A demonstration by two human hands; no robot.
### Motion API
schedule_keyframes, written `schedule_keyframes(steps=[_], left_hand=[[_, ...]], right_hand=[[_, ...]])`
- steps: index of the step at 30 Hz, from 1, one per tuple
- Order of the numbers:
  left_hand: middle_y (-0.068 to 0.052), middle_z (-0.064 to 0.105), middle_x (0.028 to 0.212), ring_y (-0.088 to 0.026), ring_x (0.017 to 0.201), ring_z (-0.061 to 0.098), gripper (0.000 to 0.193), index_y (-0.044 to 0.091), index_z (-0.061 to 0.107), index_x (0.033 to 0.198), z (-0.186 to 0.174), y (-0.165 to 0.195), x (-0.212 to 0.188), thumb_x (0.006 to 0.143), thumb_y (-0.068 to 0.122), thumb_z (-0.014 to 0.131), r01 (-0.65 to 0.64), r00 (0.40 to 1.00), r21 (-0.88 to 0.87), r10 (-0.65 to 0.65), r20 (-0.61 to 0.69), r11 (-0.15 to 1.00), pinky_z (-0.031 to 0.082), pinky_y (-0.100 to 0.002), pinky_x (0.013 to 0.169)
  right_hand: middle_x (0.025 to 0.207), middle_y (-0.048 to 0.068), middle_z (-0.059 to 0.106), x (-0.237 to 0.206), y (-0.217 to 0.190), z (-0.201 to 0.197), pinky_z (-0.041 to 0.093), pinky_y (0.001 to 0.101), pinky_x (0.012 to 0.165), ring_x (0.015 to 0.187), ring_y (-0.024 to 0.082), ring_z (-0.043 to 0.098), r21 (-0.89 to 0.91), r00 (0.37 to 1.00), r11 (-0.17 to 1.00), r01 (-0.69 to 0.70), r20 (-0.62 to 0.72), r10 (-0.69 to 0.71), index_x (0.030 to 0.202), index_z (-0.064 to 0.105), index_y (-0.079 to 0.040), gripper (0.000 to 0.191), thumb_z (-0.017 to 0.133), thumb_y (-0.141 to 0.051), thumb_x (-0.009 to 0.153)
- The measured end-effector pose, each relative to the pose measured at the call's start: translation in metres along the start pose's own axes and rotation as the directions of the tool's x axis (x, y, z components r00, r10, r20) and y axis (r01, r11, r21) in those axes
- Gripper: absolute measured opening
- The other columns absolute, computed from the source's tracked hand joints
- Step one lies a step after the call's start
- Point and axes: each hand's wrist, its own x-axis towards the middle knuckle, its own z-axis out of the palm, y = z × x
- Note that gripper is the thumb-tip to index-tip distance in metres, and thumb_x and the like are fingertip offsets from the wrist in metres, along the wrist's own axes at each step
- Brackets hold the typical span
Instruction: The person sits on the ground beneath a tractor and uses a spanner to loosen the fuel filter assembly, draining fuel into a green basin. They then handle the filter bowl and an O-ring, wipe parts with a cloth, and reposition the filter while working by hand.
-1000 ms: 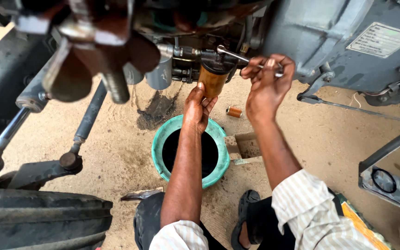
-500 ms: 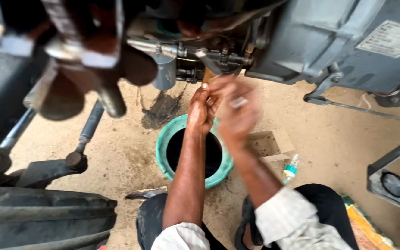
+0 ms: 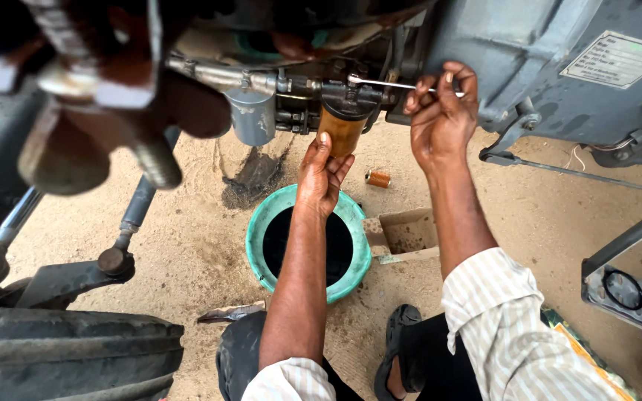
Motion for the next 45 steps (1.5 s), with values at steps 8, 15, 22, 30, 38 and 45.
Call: schedule_keyframes(steps=[8, 15, 22, 30, 38, 45], left_hand=[[-0.016, 0.065, 0.133, -0.027, 0.118, 0.067, 0.077, 0.005, 0.045, 0.15, -0.003, -0.004, 0.003, 0.089, 0.042, 0.073, -0.007, 0.999, -0.023, 0.006, -0.033, 1.0, 0.056, -0.043, 0.104], [-0.017, 0.066, 0.131, -0.028, 0.118, 0.068, 0.075, 0.004, 0.046, 0.148, 0.0, -0.003, 0.001, 0.089, 0.041, 0.073, -0.021, 0.999, -0.031, 0.02, -0.042, 0.999, 0.057, -0.042, 0.104], [-0.018, 0.066, 0.132, -0.029, 0.12, 0.067, 0.071, 0.005, 0.046, 0.147, 0.003, -0.003, 0.0, 0.09, 0.038, 0.072, -0.002, 0.995, -0.041, -0.002, -0.098, 0.999, 0.056, -0.042, 0.106], [-0.015, 0.065, 0.132, -0.029, 0.121, 0.065, 0.067, 0.005, 0.048, 0.145, 0.002, -0.004, 0.002, 0.09, 0.036, 0.071, -0.019, 0.997, -0.063, 0.014, -0.076, 0.998, 0.056, -0.043, 0.106], [-0.018, 0.064, 0.132, -0.029, 0.121, 0.066, 0.071, 0.005, 0.046, 0.145, 0.006, -0.003, -0.001, 0.087, 0.035, 0.074, -0.012, 0.995, -0.059, 0.005, -0.104, 0.998, 0.058, -0.041, 0.105], [-0.016, 0.066, 0.128, -0.026, 0.116, 0.068, 0.063, 0.007, 0.046, 0.142, 0.01, 0.001, -0.003, 0.091, 0.036, 0.069, -0.006, 0.995, -0.04, 0.002, -0.103, 0.999, 0.06, -0.037, 0.099]], right_hand=[[0.091, 0.016, 0.065, -0.022, -0.001, 0.01, 0.057, 0.037, 0.066, 0.076, 0.026, 0.064, -0.197, 0.992, 0.972, 0.126, 0.014, -0.125, 0.121, 0.047, -0.009, 0.007, 0.046, -0.006, 0.114], [0.094, 0.018, 0.065, -0.01, -0.02, 0.018, 0.059, 0.0374, 0.07, 0.079, 0.027, 0.066, -0.126, 0.995, 0.991, -0.044, 0.081, 0.055, 0.121, 0.048, -0.005, 0.009, 0.042, -0.001, 0.116], [0.091, 0.017, 0.065, -0.024, -0.021, 0.034, 0.058, 0.0375, 0.063, 0.071, 0.027, 0.065, -0.185, 0.995, 0.982, -0.043, -0.097, 0.025, 0.116, 0.046, -0.006, 0.006, 0.043, -0.004, 0.112], [0.091, 0.016, 0.064, -0.021, -0.025, 0.046, 0.059, 0.0367, 0.062, 0.071, 0.025, 0.064, -0.294, 0.992, 0.955, 0.046, -0.097, -0.078, 0.119, 0.047, -0.006, 0.013, 0.045, 0.001, 0.108], [0.091, 0.015, 0.064, -0.029, -0.023, 0.045, 0.061, 0.0367, 0.063, 0.071, 0.023, 0.065, -0.245, 0.984, 0.968, -0.059, -0.178, 0.015, 0.115, 0.048, -0.005, 0.008, 0.041, -0.004, 0.11], [0.088, 0.013, 0.064, -0.048, -0.008, 0.063, 0.062, 0.036, 0.06, 0.07, 0.023, 0.068, -0.352, 0.972, 0.929, 0.116, -0.152, -0.179, 0.114, 0.044, -0.006, 0.006, 0.041, -0.002, 0.11]])
